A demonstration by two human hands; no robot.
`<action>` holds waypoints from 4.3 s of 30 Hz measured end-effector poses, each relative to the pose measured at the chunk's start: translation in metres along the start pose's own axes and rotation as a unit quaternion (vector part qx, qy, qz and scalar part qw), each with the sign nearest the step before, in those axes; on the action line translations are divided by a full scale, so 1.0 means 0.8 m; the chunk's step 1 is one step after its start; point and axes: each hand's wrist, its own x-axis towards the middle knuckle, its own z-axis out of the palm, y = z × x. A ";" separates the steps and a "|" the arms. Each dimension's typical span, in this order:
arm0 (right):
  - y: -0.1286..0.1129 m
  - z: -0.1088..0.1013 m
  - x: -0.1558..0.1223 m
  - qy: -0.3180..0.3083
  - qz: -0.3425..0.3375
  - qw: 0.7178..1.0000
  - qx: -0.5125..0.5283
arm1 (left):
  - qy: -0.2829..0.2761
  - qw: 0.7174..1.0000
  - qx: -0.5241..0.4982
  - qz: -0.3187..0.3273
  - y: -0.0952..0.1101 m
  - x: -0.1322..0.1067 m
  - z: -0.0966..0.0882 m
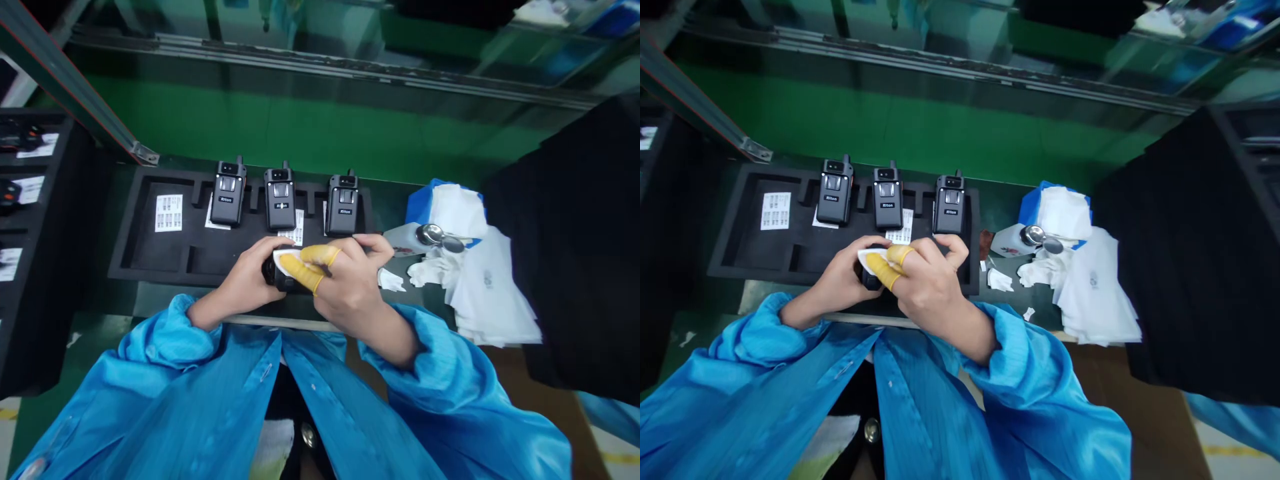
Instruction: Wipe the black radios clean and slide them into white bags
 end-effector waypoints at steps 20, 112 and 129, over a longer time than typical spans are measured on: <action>0.022 -0.012 0.025 -0.005 -0.163 0.984 -0.070 | -0.060 0.998 0.012 -0.029 0.000 0.008 -0.015; 0.031 0.059 -0.047 0.083 0.187 0.976 0.081 | 0.140 0.970 0.131 -0.152 -0.028 0.045 -0.094; -0.030 0.052 0.058 0.062 -0.042 0.997 -0.029 | 0.054 0.996 0.075 -0.013 -0.005 -0.002 -0.058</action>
